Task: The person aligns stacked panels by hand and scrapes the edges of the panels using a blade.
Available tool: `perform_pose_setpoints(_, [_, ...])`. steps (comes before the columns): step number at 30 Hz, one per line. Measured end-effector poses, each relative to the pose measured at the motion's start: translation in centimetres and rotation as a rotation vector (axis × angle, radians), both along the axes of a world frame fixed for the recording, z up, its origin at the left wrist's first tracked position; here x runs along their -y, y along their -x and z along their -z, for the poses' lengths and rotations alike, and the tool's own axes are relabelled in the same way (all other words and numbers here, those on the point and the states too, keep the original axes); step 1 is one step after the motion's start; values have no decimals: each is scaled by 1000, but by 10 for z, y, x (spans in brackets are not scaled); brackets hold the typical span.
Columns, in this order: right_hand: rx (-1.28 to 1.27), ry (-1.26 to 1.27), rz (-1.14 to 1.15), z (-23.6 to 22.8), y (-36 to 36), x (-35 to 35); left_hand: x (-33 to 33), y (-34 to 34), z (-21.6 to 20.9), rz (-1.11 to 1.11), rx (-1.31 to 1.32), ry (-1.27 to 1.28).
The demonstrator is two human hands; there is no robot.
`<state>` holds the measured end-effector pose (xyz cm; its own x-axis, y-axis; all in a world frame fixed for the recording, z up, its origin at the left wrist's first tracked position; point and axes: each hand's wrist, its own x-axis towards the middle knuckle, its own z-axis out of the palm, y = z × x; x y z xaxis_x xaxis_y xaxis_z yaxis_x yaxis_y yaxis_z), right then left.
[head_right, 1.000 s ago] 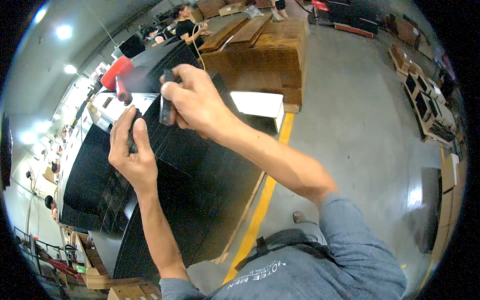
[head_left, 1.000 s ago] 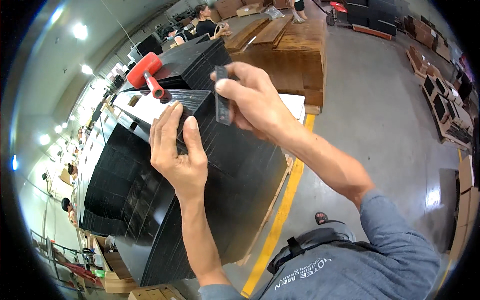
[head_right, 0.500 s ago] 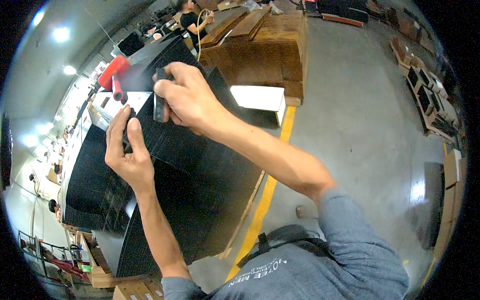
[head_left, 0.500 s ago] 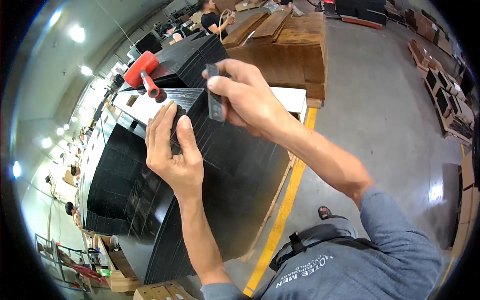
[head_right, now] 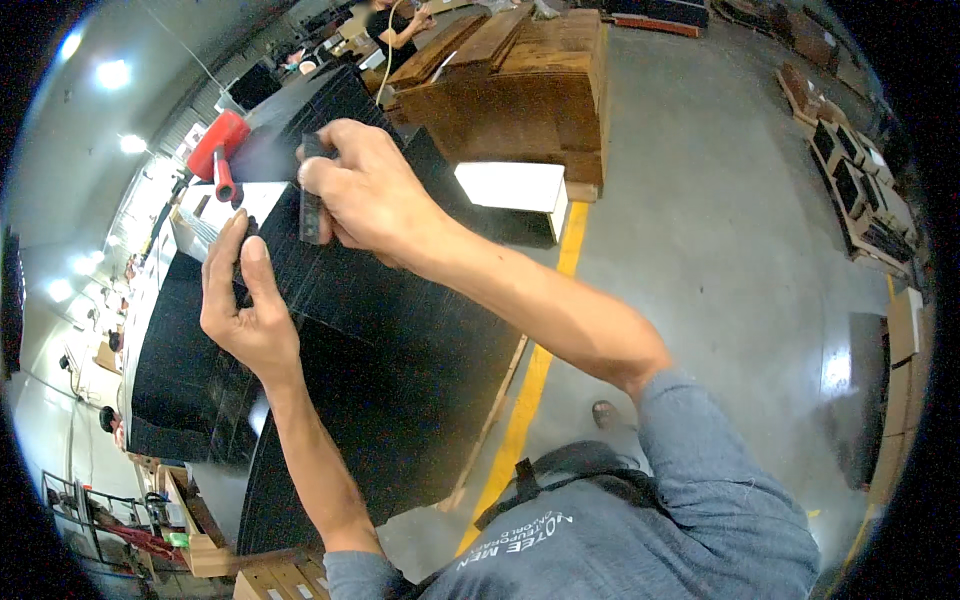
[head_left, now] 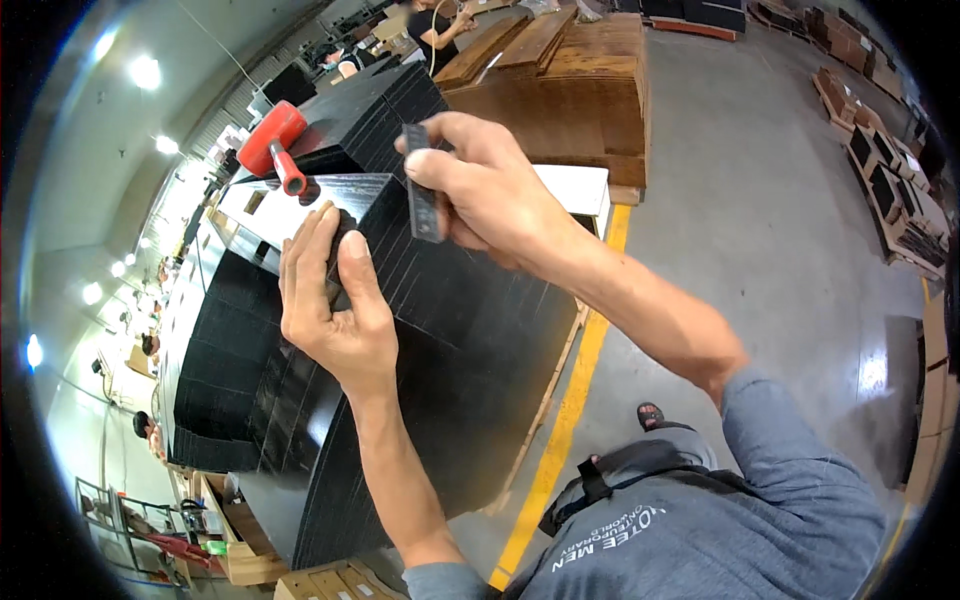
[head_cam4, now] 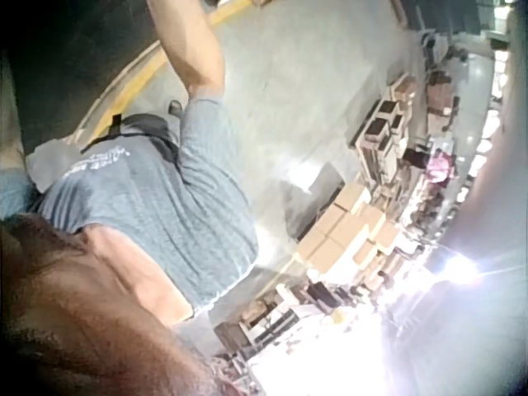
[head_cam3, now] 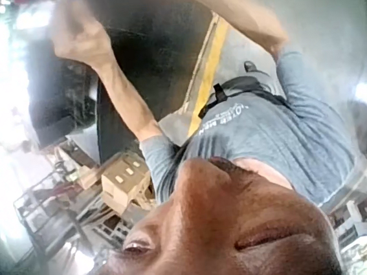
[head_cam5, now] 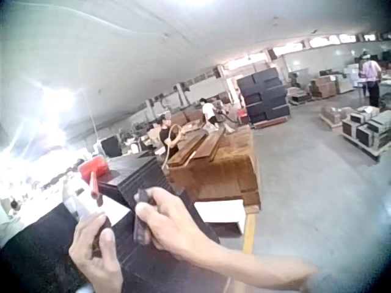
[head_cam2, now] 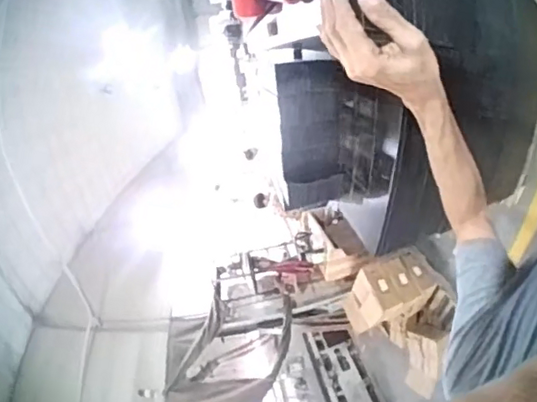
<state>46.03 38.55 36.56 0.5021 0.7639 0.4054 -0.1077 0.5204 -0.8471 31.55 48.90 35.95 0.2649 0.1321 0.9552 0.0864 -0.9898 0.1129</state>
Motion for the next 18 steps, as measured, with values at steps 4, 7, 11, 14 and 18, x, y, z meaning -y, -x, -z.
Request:
perform_pose_setpoints(4, [-46,-11,3,40,4,-20,-4,-5,2,40,12,13])
perform_pose_setpoints(7, [-170,102,30,97,15,-8,-3,3,0,30,-2,-1])
perform_pose_setpoints(11, [-225,209,127,165,22,4,0,8,-5,-28,-37,36])
perform_pose_setpoints(14, [-255,207,188,144,11,17,5,0,-10,-104,29,-10])
perform_pose_setpoints(18, [-203,80,212,119,-25,30,41,3,41,-51,302,130])
